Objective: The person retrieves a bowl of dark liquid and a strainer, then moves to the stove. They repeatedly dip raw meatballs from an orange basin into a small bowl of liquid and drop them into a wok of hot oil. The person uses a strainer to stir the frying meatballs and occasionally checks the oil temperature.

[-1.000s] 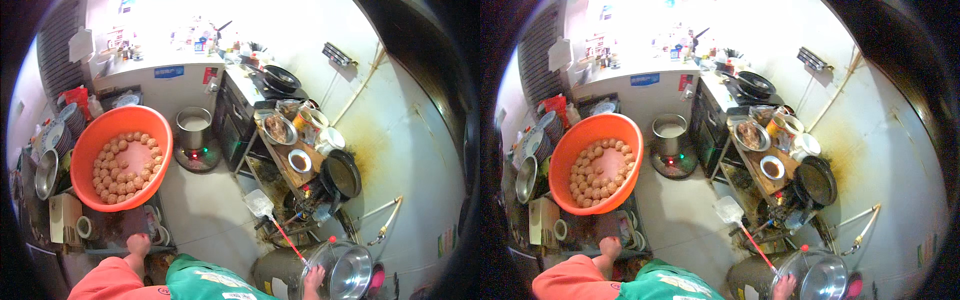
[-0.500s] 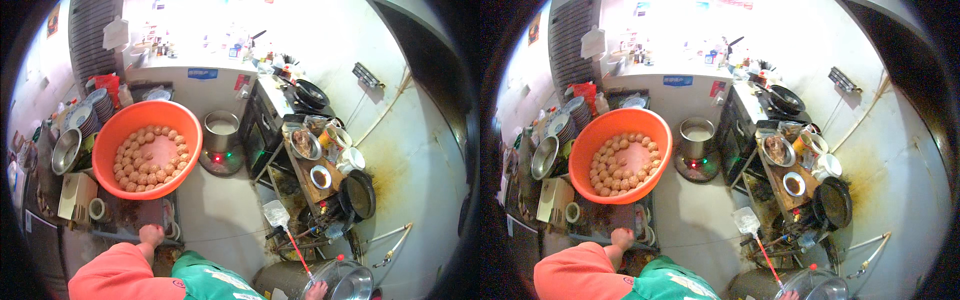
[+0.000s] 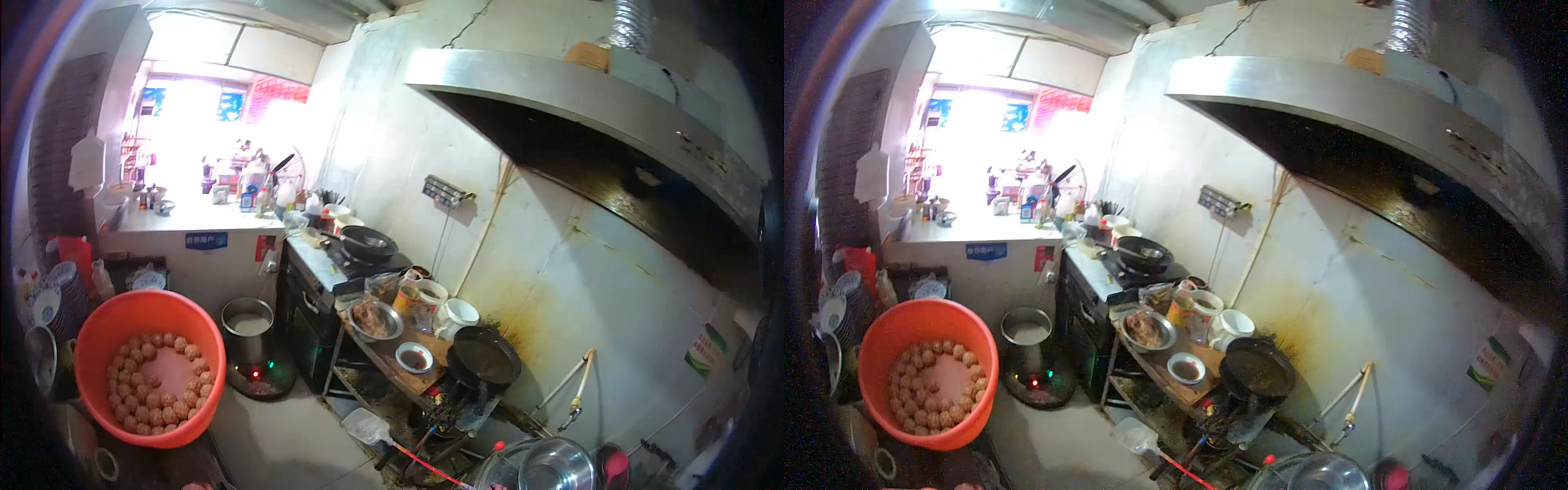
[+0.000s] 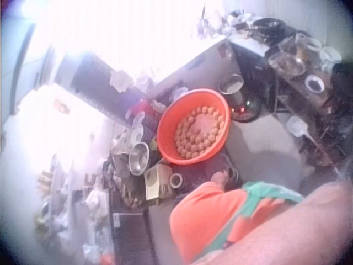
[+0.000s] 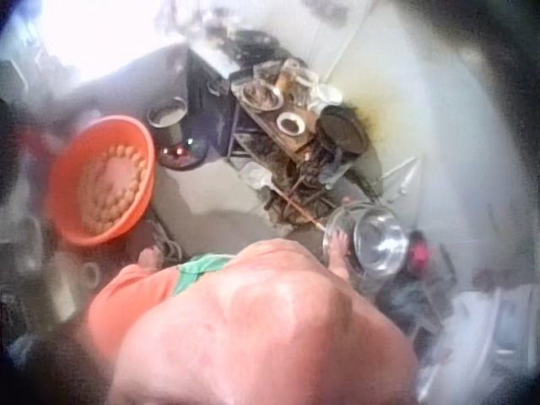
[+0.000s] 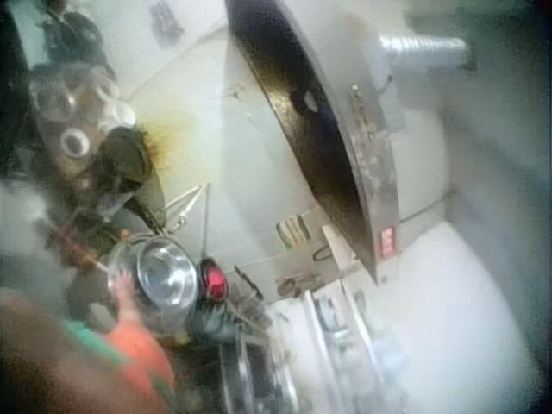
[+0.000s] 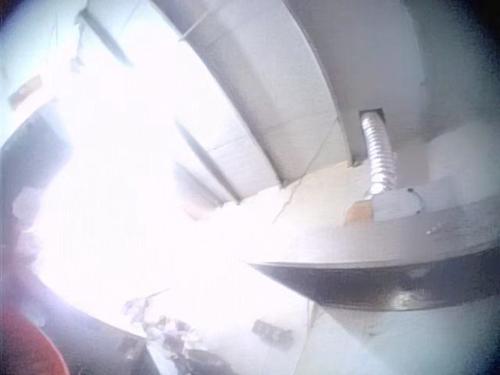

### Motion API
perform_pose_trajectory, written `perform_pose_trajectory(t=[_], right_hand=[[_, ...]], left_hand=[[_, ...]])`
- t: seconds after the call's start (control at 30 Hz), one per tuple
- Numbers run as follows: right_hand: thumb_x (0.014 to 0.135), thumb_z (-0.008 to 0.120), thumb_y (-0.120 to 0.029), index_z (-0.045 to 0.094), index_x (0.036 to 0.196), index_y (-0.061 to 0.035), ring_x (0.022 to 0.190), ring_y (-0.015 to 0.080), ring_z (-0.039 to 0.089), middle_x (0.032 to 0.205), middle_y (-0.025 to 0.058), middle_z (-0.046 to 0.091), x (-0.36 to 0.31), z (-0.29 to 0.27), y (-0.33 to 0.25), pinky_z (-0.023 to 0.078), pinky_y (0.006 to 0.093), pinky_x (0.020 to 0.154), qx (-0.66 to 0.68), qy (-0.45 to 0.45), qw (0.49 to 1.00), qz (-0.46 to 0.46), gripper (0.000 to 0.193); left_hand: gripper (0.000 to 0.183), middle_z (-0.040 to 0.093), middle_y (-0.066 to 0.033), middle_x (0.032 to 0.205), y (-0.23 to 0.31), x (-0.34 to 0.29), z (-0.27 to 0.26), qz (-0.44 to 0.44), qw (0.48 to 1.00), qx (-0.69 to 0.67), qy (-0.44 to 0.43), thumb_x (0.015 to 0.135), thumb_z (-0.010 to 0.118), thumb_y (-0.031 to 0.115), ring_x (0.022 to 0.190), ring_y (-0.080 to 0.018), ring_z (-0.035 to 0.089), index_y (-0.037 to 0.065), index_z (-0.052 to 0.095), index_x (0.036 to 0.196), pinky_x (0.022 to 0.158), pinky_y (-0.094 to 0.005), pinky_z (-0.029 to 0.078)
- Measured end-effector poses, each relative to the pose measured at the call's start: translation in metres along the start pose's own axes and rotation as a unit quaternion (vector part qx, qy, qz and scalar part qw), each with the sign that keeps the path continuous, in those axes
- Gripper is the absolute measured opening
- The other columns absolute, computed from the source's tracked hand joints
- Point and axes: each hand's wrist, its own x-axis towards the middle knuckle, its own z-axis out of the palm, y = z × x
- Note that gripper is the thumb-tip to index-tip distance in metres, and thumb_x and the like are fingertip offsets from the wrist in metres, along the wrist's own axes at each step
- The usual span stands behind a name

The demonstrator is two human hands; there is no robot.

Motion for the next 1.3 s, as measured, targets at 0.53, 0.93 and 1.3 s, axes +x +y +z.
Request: perform_pose_trajectory(t=[0.53, 0.93, 1.3], right_hand=[[0.091, 0.058, -0.026, 0.067, 0.109, -0.0123, 0.123, 0.0444, 0.046, 0.133, 0.0204, 0.051, -0.053, 0.0, -0.059, 0.04, 0.0568, 0.099, 0.178, 0.229, 0.954, 0.072, 0.025], [0.089, 0.061, -0.016, 0.064, 0.103, -0.0133, 0.099, 0.0313, 0.06, 0.105, 0.0136, 0.064, -0.193, 0.005, -0.125, 0.046, 0.0488, 0.088, 0.364, -0.061, 0.926, -0.076, 0.015], [0.091, 0.056, -0.016, 0.062, 0.102, -0.0074, 0.092, 0.0278, 0.061, 0.098, 0.013, 0.064, -0.196, 0.148, -0.117, 0.047, 0.0428, 0.082, 0.464, -0.235, 0.842, -0.147, 0.015]], left_hand=[[0.044, 0.069, -0.0258, 0.093, 0.186, 0.042, -0.07, 0.236, 0.967, -0.04, 0.082, 0.096, 0.043, 0.034, 0.084, -0.0424, 0.067, -0.001, 0.069, 0.089, 0.072, -0.0519, 0.054], [0.042, 0.068, -0.0253, 0.089, 0.289, -0.001, -0.057, 0.406, 0.911, -0.028, 0.061, 0.095, 0.044, 0.032, 0.081, -0.0421, 0.068, -0.001, 0.068, 0.086, 0.069, -0.0517, 0.054], [0.04, 0.068, -0.0248, 0.086, 0.285, -0.023, -0.038, 0.418, 0.907, -0.013, 0.052, 0.095, 0.045, 0.03, 0.079, -0.0418, 0.068, -0.001, 0.067, 0.083, 0.066, -0.0514, 0.054]])
